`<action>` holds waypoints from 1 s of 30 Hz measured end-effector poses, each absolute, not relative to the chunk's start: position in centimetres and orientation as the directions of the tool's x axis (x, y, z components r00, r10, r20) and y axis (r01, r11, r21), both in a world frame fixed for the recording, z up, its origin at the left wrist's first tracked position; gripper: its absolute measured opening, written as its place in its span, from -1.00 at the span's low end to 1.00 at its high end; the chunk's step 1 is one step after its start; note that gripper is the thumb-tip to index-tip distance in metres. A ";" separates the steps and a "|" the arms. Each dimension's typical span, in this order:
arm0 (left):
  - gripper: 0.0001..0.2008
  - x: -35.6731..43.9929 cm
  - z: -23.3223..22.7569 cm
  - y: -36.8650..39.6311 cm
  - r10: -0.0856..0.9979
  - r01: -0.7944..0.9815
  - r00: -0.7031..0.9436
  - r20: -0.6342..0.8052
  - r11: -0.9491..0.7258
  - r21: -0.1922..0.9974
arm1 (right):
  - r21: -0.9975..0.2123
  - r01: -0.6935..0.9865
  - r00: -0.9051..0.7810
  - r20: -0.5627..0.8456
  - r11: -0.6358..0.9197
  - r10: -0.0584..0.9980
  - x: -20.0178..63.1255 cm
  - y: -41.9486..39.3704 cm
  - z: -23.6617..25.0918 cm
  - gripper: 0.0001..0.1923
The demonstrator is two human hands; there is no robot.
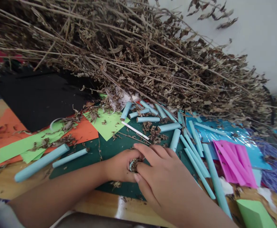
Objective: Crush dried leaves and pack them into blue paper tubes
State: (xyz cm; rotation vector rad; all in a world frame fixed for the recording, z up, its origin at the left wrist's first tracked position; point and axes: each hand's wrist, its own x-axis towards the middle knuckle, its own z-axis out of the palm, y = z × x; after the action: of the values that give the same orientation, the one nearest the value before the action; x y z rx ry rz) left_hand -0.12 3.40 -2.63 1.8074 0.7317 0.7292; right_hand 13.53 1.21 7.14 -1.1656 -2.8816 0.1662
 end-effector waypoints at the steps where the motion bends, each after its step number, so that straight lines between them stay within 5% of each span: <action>1: -0.73 -0.1 -2.7 3.4 0.761 0.147 0.631 0.153 -0.311 0.939 | -0.116 0.696 -0.714 -0.015 0.708 0.700 13.4 1.3 7.0 -0.80; 10: -0.76 0.0 -2.5 3.4 0.747 0.092 0.649 0.145 -0.267 0.959 | -0.246 0.656 -0.675 0.229 0.713 0.701 14.1 1.7 5.1 -0.82; 19: -0.74 -0.1 -2.2 3.3 0.770 0.180 0.633 0.078 -0.244 0.953 | -0.194 0.519 -0.808 0.205 0.832 0.552 14.1 2.2 6.4 -0.84; 23: -0.73 0.0 -2.4 3.4 0.754 0.163 0.645 0.125 -0.296 0.941 | -0.211 0.547 -0.781 0.221 0.810 0.585 14.4 2.1 6.4 -0.82; 30: -0.63 0.1 -2.7 3.3 0.735 0.067 0.654 0.180 -0.293 0.954 | -0.157 0.590 -0.800 0.018 0.792 0.600 13.8 2.2 6.8 -0.83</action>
State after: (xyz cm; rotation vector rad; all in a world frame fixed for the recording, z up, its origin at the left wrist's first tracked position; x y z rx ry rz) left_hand 0.07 3.32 -2.73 1.7660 0.6472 0.7543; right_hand 13.84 2.18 6.76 -0.9675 -2.9101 0.2212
